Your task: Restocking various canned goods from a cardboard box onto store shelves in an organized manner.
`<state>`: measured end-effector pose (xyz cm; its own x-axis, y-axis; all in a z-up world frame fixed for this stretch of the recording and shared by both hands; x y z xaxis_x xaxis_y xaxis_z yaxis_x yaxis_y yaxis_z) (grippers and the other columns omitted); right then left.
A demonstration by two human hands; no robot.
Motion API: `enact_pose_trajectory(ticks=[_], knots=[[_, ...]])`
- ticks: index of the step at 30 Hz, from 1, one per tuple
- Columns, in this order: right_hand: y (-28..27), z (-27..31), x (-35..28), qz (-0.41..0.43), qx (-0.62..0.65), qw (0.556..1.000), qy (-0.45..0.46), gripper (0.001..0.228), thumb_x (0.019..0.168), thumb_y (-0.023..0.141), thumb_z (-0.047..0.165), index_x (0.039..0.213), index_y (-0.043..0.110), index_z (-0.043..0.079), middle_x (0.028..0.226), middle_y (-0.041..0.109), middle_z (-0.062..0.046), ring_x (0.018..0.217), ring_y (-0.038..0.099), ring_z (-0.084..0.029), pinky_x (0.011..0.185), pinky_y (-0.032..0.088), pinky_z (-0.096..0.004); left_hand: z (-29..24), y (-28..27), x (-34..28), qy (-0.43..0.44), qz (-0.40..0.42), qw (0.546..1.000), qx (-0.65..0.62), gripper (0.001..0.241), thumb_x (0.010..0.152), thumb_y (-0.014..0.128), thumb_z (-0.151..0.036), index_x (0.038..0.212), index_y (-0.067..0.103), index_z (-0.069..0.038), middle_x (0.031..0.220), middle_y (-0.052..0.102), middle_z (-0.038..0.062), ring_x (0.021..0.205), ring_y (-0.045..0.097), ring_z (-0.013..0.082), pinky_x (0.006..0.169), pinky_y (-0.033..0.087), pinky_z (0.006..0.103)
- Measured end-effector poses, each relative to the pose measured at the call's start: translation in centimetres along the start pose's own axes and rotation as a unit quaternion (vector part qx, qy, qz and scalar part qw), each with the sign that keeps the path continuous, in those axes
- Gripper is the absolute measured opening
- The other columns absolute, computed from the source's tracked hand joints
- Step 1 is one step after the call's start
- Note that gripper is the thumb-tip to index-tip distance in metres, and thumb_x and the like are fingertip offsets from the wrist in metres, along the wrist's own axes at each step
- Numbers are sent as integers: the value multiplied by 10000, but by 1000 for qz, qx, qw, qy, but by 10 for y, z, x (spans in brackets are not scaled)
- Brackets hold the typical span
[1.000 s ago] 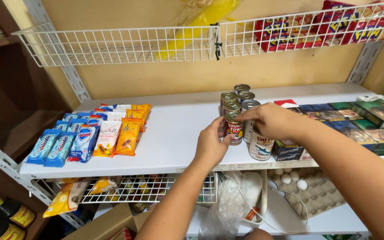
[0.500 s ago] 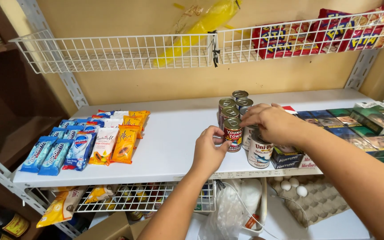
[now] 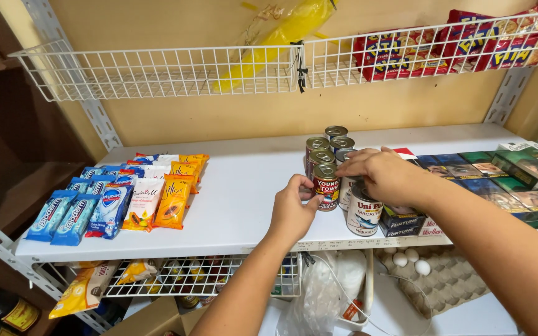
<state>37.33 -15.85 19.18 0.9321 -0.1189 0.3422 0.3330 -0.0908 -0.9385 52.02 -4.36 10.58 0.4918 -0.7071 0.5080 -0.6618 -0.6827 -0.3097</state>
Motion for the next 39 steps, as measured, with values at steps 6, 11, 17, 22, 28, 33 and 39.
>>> enact_pose_trajectory(ticks=[6, 11, 17, 22, 28, 33, 39], knots=[[-3, 3, -1, -12, 24, 999, -19, 622, 655, 550, -83, 1220, 724, 112, 1286, 701, -88, 1313, 563, -278, 1119, 407, -436, 3, 1, 1, -4, 0, 1000, -7, 308, 838, 790, -68, 1057, 577, -24, 1017, 730, 107, 968, 752, 206, 754, 637, 326], [-8, 11, -6, -19, 59, 998, 16, 628, 650, 539, -101, 1220, 721, 90, 1292, 687, -139, 1278, 589, -299, 1108, 428, -406, 4, 2, 1, -8, 5, 1000, -26, 325, 826, 791, -42, 1058, 565, -21, 1009, 725, 105, 965, 754, 201, 765, 641, 322], [-10, 13, -9, -34, 84, 996, 6, 646, 632, 523, -121, 1223, 711, 60, 1310, 679, -151, 1249, 606, -317, 1084, 446, -397, 8, 3, 1, 0, 7, 999, -32, 326, 818, 768, -13, 1072, 563, -23, 1029, 716, 100, 978, 752, 203, 775, 637, 324], [-13, 21, -15, -40, 63, 997, -8, 633, 633, 553, -93, 1237, 684, 39, 1310, 667, -156, 1219, 613, -326, 1067, 450, -405, -13, -8, -9, -2, -11, 1000, 22, 308, 831, 734, 4, 1093, 580, -41, 1060, 694, 115, 920, 712, 270, 765, 589, 373], [-29, 34, -33, -84, 71, 994, -19, 574, 678, 564, -74, 1232, 679, 18, 1302, 676, -166, 1210, 629, -339, 1067, 473, -408, -42, -14, -28, 188, -123, 974, 10, 316, 793, 670, 53, 1079, 591, -55, 1296, 578, 173, 1152, 600, 332, 864, 560, 379], [-47, 45, -58, -111, 44, 992, -30, 529, 726, 589, -37, 1248, 663, 12, 1302, 673, -177, 1211, 632, -357, 1054, 485, -425, -92, -8, -54, 284, -134, 949, 4, 253, 834, 649, 29, 1070, 623, -59, 1310, 583, 168, 1206, 584, 362, 1006, 507, 432], [-77, 65, -111, -104, 54, 993, 11, 491, 756, 670, 35, 1247, 673, 27, 1312, 659, -184, 1221, 603, -383, 1028, 470, -463, -155, 17, -87, 356, -86, 930, -33, 212, 848, 656, -12, 1051, 644, -72, 1299, 604, 167, 1209, 594, 377, 1069, 469, 456]])
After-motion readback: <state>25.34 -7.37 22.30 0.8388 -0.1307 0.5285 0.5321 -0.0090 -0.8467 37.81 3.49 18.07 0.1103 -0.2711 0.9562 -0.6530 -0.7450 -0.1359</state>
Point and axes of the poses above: each hand's wrist, its own x-axis towards the middle knuckle, its own y-axis out of the palm, z = x × y, the point moved 5 cm from there along x, towards the middle knuckle
